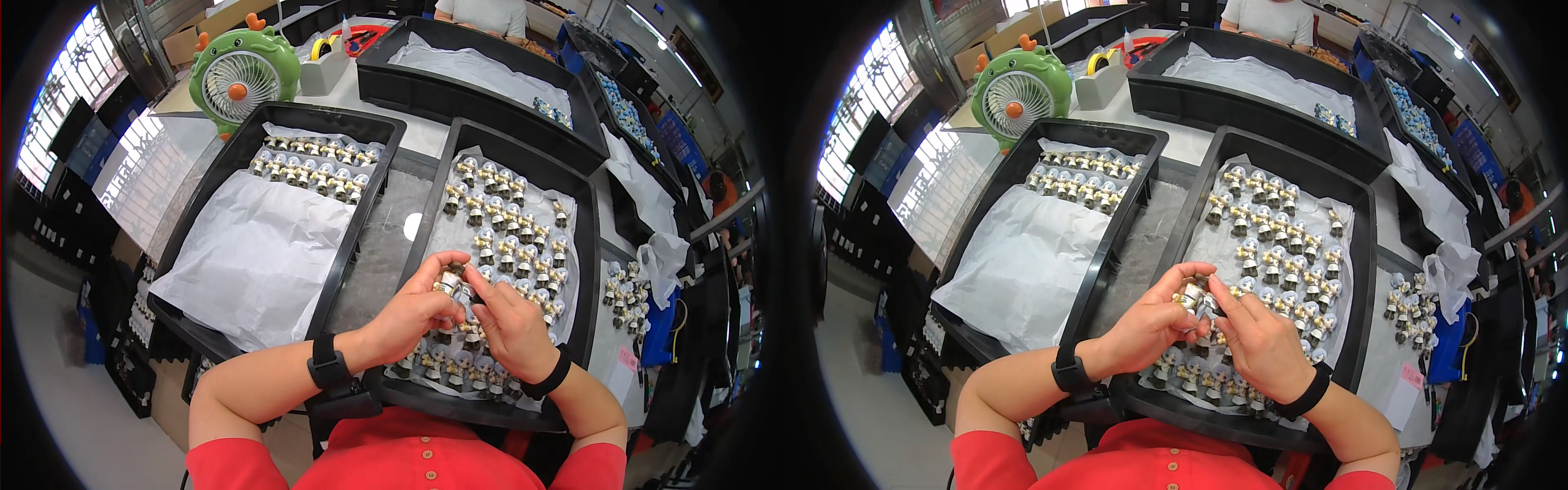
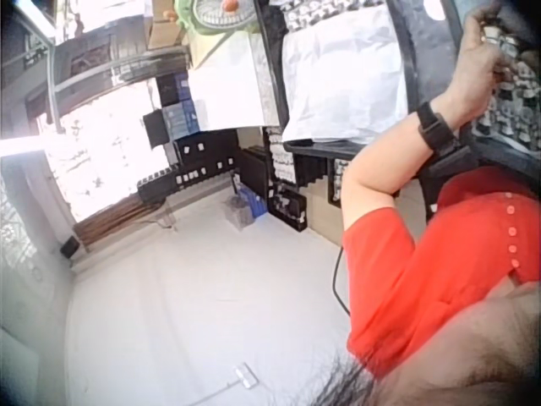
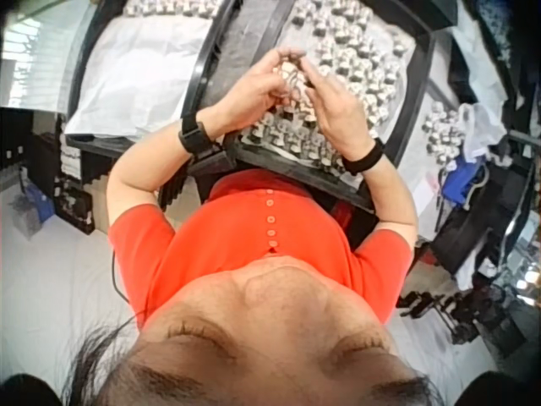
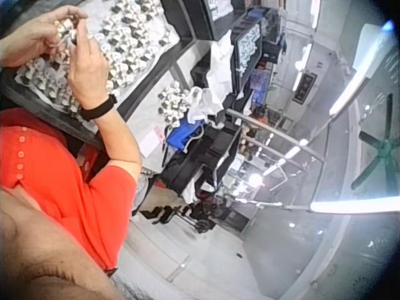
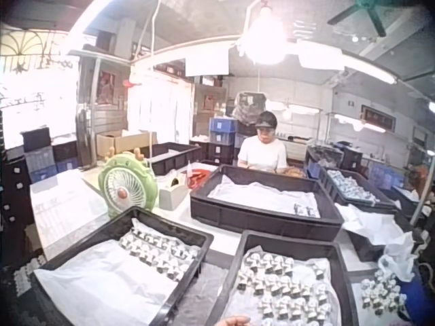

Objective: The person assembles small cylindrical components by hand, picking them from a tray and joining two parts together. They use a red pen-like tool to apply a substance to the components and a black tool to adjust them. The finished units are placed into a separate tray lined with white paper.

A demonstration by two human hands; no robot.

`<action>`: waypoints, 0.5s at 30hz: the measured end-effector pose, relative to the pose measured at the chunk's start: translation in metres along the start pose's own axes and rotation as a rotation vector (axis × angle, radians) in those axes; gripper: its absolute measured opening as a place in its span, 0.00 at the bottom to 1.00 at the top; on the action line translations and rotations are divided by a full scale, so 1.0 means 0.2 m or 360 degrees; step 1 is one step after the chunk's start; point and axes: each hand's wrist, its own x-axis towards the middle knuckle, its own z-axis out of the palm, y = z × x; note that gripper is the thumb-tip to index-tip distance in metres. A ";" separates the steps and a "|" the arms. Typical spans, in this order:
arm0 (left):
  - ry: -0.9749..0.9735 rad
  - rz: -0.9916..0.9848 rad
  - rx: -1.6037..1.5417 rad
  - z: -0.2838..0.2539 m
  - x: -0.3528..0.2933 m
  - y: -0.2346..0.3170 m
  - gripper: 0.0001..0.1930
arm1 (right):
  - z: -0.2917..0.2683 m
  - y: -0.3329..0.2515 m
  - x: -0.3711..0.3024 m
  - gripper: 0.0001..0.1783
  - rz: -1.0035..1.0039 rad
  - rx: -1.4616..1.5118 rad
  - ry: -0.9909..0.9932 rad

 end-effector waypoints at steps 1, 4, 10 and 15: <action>0.0005 -0.0002 0.0002 0.00 0.00 0.00 0.30 | 0.00 0.00 0.00 0.28 -0.0001 -0.0014 0.0000; 0.0009 0.0000 0.0005 0.00 0.00 0.00 0.30 | 0.00 0.00 0.00 0.28 0.0000 -0.0044 -0.0001; 0.0021 -0.0005 0.0014 0.00 0.00 0.00 0.30 | 0.01 0.00 0.00 0.28 0.0008 -0.0053 0.0010; 0.0035 -0.0003 0.0033 0.01 0.00 0.01 0.29 | 0.01 0.01 0.00 0.28 0.0009 -0.0056 0.0015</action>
